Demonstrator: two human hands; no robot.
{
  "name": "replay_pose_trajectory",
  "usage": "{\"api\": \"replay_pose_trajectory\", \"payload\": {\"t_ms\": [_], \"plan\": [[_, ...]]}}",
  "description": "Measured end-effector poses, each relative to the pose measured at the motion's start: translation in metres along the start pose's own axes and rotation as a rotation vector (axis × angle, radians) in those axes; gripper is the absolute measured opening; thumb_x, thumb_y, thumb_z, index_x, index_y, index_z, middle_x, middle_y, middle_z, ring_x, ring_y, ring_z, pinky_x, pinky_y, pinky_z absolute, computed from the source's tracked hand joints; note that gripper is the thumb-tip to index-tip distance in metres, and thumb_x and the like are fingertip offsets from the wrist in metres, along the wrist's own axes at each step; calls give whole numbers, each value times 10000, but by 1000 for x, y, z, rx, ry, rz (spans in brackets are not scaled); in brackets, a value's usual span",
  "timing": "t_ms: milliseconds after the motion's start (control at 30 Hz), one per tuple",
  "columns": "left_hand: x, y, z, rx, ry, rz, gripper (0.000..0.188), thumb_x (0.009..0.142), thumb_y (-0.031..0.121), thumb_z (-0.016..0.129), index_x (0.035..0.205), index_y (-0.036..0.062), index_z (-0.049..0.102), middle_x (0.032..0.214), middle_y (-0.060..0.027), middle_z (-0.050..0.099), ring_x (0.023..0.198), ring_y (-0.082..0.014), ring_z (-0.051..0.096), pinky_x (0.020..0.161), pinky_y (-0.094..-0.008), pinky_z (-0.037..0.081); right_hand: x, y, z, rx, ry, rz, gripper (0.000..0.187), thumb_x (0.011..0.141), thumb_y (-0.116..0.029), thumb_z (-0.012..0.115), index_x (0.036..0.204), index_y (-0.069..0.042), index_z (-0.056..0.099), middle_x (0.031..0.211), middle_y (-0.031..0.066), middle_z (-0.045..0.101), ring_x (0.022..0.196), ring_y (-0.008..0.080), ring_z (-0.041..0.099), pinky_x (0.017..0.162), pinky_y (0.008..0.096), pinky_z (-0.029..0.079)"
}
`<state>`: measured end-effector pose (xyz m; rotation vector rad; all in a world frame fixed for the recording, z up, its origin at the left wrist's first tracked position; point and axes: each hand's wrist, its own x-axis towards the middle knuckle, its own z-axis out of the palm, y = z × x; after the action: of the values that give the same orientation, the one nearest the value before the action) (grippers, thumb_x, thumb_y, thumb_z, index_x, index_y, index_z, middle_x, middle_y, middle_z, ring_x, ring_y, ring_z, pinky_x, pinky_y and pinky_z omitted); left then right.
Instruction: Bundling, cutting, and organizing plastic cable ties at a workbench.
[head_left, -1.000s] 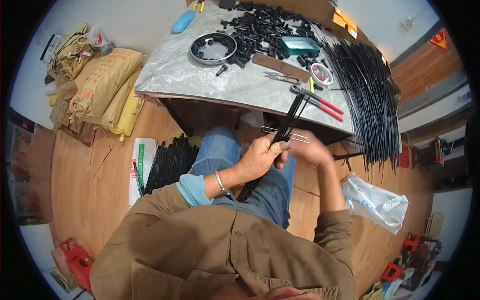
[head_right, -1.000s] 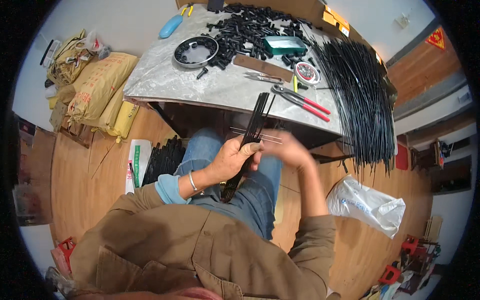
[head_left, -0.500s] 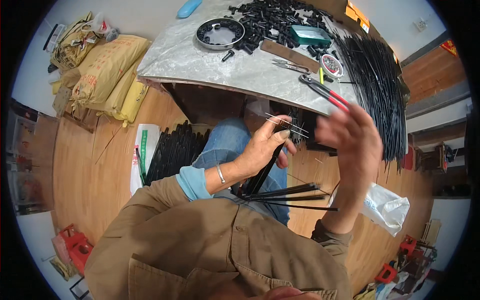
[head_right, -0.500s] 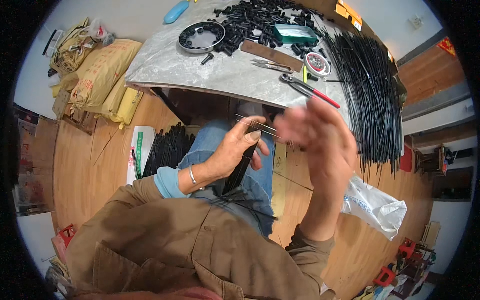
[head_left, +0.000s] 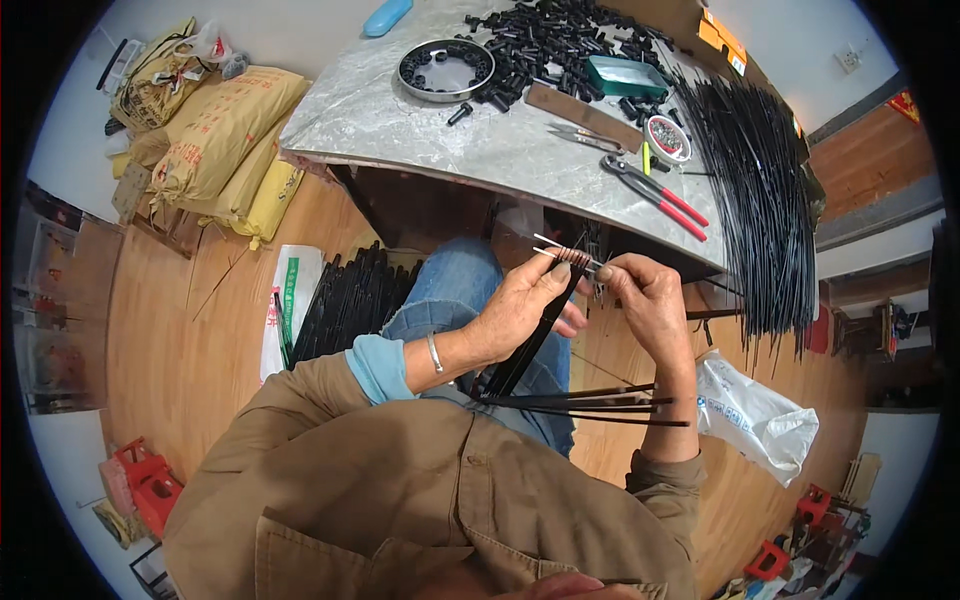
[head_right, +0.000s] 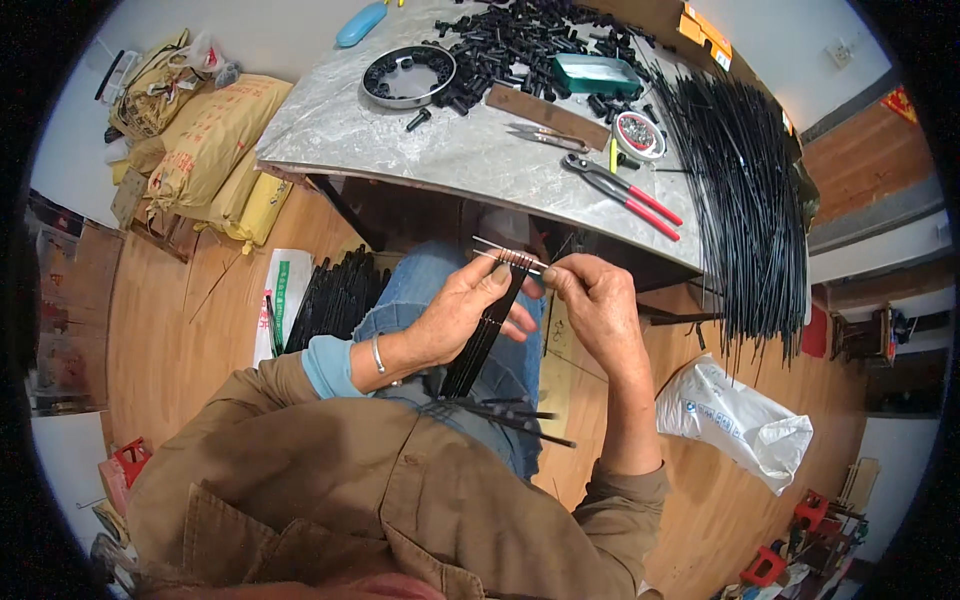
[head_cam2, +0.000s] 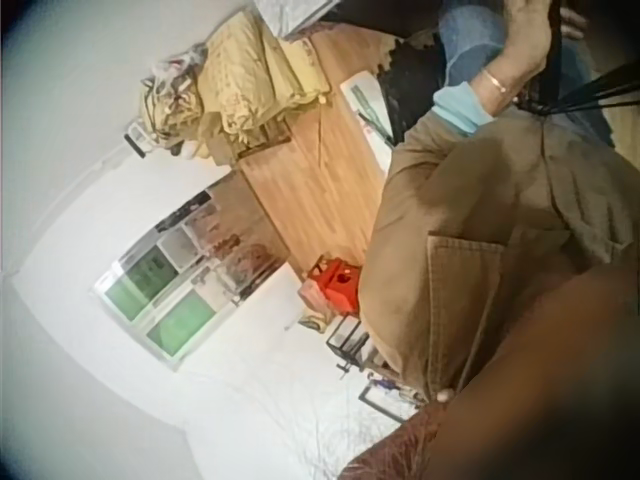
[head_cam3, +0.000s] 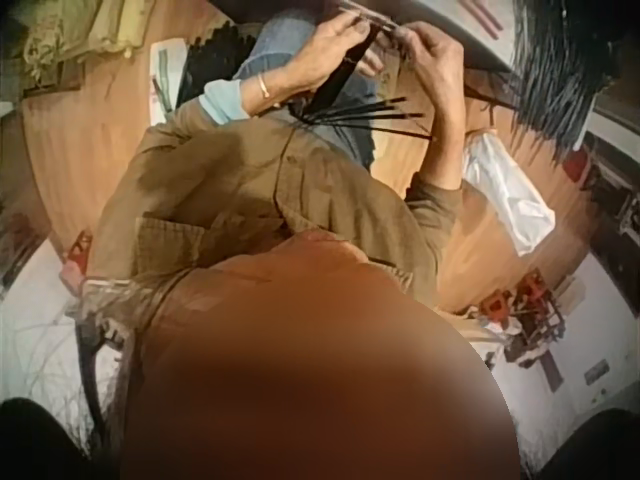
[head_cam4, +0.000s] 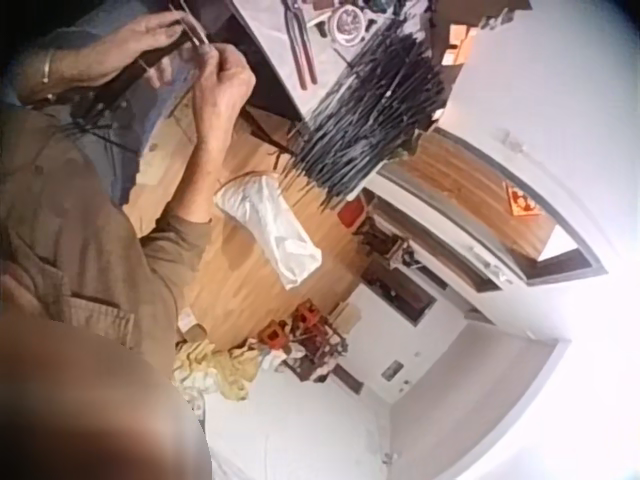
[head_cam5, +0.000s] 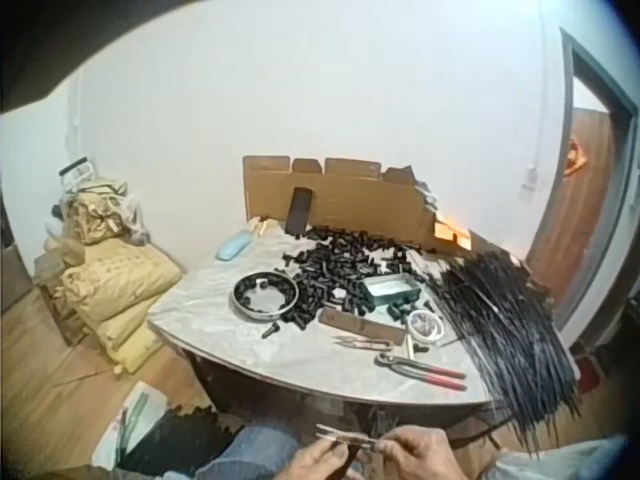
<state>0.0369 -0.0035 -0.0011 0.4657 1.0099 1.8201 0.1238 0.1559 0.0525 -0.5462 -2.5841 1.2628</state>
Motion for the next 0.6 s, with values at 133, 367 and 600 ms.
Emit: {"api": "replay_pose_trajectory", "payload": {"t_ms": [133, 367, 600], "plan": [[0, -4, -4, 138, 24, 72, 278, 982, 216, 465, 1186, 39, 528, 1045, -55, 580, 903, -135, 586, 711, -290, 542, -3, 7, -6, 317, -142, 125, 168, 808, -100, 640, 900, 40, 646, 768, 13, 611, 694, 74, 545, 625, 223, 448], [6, 2, -27, 644, -73, 323, 290, 857, 107, 531, 1089, -35, 633, 1198, -94, 571, 1193, -189, 466, 1025, -331, 338, -8, 35, 30, 397, -808, 172, 297, 841, -129, 671, 1096, 10, 608, 1008, 51, 649, 932, 131, 597, 842, 307, 490], [29, 41, -51, 418, -298, -187, 447, 934, 159, 511, 1344, -2, 439, 1141, -25, 548, 630, -85, 524, 521, -248, 449, -20, 22, 96, 1287, -275, 258, 337, 924, -170, 576, 1142, 80, 513, 1018, 223, 626, 926, 337, 650, 840, 459, 550]]}}
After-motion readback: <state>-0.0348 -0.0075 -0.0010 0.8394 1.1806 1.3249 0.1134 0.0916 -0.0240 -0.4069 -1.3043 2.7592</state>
